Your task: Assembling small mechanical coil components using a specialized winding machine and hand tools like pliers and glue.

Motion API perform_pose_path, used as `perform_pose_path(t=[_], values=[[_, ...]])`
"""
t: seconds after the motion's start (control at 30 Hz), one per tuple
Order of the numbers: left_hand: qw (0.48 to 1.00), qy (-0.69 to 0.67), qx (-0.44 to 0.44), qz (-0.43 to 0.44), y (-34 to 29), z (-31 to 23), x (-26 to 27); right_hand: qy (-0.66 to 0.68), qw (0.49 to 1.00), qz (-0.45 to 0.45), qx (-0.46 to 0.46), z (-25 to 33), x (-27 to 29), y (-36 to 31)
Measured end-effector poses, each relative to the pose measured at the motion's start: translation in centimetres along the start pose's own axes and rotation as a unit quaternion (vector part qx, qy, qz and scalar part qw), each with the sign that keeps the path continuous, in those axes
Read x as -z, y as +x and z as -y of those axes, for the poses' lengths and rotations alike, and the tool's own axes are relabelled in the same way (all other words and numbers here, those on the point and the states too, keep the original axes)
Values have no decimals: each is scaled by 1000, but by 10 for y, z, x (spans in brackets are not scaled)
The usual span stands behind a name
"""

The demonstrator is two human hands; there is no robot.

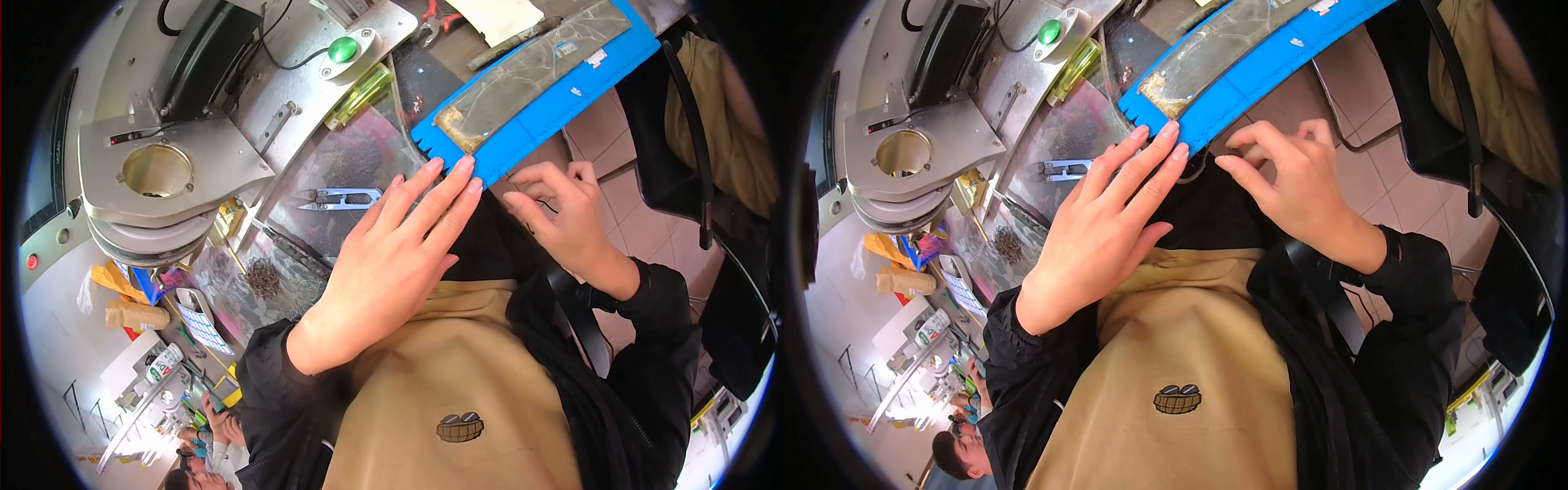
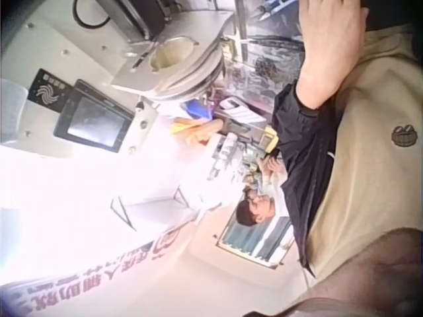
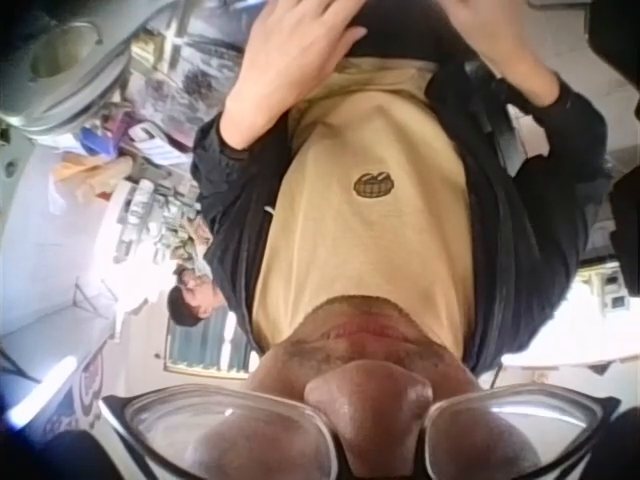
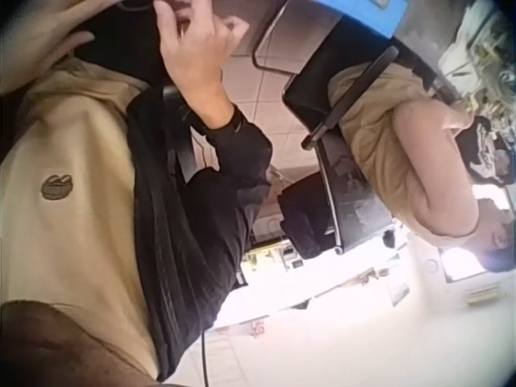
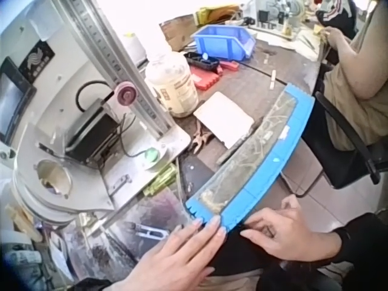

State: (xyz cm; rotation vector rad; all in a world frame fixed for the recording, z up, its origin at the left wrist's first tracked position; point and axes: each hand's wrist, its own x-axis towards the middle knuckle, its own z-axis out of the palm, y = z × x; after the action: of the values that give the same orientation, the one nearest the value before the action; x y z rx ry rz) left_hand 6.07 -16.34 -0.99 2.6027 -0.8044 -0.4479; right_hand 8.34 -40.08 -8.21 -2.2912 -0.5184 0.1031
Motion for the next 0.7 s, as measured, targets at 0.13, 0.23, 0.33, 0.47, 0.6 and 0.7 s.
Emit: perform_pose_path(t=[0.13, 0.23, 0.33, 0.47, 0.6, 0.7], values=[[1000, 2, -2, -4, -1, -1, -1, -114, 986, -79, 90, 7, 4, 6], [1000, 5, -2, -7, -1, 0, -2, -143, 980, -88, 106, 13, 3, 9], [1000, 6, -3, -11, -1, 0, -2, -170, 974, -92, 117, 14, 2, 12], [1000, 8, -5, -14, -2, 0, -3, -191, 968, -103, 126, 16, -2, 12], [1000, 9, -10, -19, -2, 1, -4, -220, 959, -114, 138, 17, 0, 11], [1000, 7, -8, -19, -3, 2, -4, -222, 958, -114, 140, 17, 0, 11]])
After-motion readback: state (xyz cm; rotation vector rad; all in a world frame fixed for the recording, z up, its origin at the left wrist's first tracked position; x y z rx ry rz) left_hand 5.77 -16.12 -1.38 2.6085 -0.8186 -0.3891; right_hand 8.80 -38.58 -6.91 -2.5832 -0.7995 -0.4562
